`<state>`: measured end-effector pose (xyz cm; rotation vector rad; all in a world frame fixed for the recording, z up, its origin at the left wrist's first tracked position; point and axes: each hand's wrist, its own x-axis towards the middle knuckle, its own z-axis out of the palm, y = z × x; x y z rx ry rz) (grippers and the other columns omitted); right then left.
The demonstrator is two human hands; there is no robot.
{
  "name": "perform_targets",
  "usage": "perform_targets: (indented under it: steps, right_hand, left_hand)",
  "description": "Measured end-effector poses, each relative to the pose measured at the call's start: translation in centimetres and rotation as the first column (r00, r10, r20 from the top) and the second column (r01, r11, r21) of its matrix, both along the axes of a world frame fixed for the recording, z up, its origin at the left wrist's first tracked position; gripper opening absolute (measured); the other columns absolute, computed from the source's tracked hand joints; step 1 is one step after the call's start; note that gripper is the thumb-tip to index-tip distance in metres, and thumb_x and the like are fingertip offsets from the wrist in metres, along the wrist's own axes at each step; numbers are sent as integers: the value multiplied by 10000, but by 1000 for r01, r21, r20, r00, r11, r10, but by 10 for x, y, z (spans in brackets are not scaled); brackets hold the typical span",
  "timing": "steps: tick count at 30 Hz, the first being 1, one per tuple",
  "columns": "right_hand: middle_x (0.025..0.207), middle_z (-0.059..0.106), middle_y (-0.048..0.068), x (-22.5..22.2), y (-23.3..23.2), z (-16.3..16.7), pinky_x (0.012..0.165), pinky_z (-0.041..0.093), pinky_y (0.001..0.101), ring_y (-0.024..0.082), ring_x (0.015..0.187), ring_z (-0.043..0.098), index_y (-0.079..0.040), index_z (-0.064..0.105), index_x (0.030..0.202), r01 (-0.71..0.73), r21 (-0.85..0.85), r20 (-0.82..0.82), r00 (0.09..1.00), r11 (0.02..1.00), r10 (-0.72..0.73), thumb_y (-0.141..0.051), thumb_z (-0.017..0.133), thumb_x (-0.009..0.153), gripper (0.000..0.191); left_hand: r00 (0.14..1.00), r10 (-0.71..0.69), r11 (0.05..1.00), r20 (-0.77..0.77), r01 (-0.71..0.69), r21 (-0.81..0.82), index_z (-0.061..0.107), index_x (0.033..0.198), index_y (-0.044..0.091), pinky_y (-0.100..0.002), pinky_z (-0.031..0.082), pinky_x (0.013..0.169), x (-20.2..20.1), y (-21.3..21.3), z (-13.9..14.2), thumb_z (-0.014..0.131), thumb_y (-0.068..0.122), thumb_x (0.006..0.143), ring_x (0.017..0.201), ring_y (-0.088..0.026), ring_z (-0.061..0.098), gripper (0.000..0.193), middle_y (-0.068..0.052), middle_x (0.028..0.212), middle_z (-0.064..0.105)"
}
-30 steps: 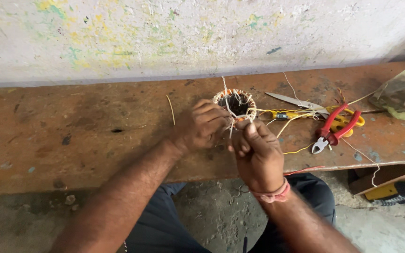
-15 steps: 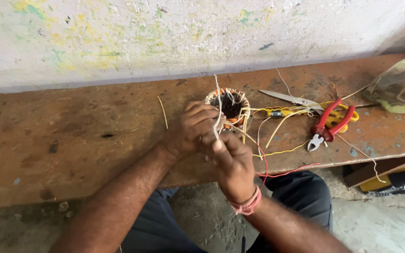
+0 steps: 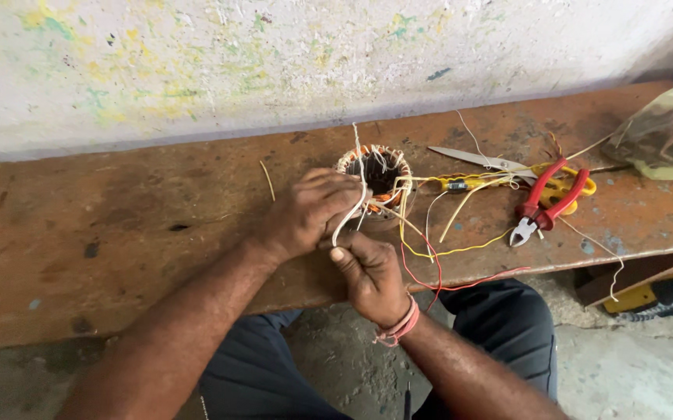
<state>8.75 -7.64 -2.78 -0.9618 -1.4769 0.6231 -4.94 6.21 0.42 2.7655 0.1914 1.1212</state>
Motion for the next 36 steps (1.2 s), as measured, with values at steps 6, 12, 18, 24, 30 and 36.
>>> perform_targets:
  steps: [6, 12, 18, 24, 30, 36]
  right_hand:
    - [933, 722, 50, 5, -2, -4, 781, 511, 259, 104, 854, 640, 15, 705, 1078, -46, 23, -110, 993, 999, 49, -117, 598, 1062, 171]
    - [852, 677, 30, 0, -11, -10, 698, 445, 242, 86, 752, 543, 43, 728, 1108, -125, -107, -512, 857, 986, 53, -117, 625, 1051, 199]
    - [858, 658, 26, -3, -15, 7, 762, 489, 268, 95, 775, 549, 51, 714, 1122, -130, -39, -560, 824, 991, 86, -138, 619, 1068, 219]
    - [881, 676, 24, -9, -14, 20, 768, 499, 263, 90, 792, 567, 38, 709, 1128, -117, -29, -519, 850, 993, 85, -145, 615, 1069, 213]
    - [916, 713, 24, -8, -13, 9, 732, 479, 240, 78, 783, 573, 37, 723, 1102, -60, -114, -471, 882, 992, -1, -112, 620, 1027, 196]
    - [822, 640, -19, 3, 5, -15, 688, 442, 223, 54, 757, 536, 10, 730, 1065, -131, -139, -416, 907, 982, 62, -115, 627, 1054, 163]
  left_hand:
    - [994, 31, 987, -104, -14, 161, 736, 1180, 47, -476, 483, 1093, -4, -3, 11, 591, 398, 988, 1202, -310, 676, 426, -145, 1256, 722]
    - [1000, 10, 996, -12, -9, 94, 729, 1059, 47, -480, 478, 1059, 1, -9, 14, 643, 276, 981, 1119, -284, 689, 257, -125, 1137, 742]
    - [997, -21, 1000, 72, 22, -8, 679, 933, 59, -468, 483, 1015, 10, -8, 13, 698, 151, 901, 999, -260, 699, 99, -74, 1003, 725]
    - [995, 10, 994, 99, 1, -111, 641, 820, 78, -436, 451, 898, 16, -9, 12, 751, 180, 795, 816, -256, 606, 151, -56, 794, 596]
    - [995, 13, 993, 101, -1, -115, 636, 837, 81, -429, 451, 942, 16, -3, 7, 703, 133, 812, 877, -247, 622, 88, -44, 875, 639]
    - [985, 13, 999, 171, -5, -45, 687, 938, 58, -436, 450, 953, 14, -2, -5, 729, 159, 871, 1001, -260, 672, 128, -73, 1026, 709]
